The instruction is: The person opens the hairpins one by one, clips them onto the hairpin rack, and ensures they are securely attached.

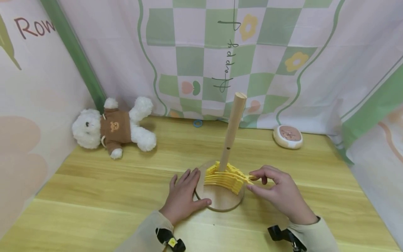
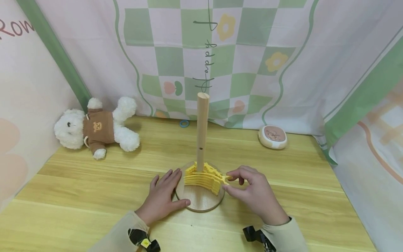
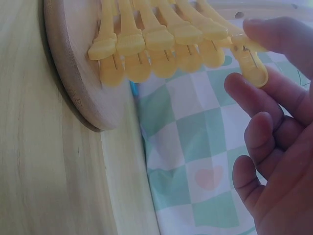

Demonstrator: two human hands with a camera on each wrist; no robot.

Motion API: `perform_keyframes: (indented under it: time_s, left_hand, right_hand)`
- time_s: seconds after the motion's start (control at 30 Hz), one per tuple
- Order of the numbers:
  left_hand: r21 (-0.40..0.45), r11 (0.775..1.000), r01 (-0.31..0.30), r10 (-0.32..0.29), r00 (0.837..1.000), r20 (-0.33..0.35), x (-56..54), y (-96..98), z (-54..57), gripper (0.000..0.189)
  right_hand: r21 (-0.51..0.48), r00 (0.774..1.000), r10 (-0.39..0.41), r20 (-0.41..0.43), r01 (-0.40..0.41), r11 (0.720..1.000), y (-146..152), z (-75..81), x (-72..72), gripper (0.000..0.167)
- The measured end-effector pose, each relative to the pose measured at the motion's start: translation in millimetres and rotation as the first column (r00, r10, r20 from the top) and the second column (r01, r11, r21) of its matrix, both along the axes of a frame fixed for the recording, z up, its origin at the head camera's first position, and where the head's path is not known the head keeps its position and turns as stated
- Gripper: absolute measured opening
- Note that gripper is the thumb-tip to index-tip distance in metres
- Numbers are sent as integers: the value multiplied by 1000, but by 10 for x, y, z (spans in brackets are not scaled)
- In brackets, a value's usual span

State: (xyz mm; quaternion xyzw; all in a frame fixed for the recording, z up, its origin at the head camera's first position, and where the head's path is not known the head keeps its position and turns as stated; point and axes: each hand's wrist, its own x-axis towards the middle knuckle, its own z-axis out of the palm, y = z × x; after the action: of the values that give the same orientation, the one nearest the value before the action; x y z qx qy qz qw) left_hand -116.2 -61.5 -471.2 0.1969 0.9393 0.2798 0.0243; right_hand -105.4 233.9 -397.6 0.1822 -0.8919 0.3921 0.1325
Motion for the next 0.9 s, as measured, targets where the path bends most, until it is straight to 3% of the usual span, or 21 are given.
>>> perform_keyframes:
  time_s: [0.9]
  left_hand:
    - [-3, 1000, 9, -9, 1000, 4, -8, 3, -3, 99]
  right_hand:
    - [22, 996, -20, -85, 21, 1000, -14, -35, -20, 27]
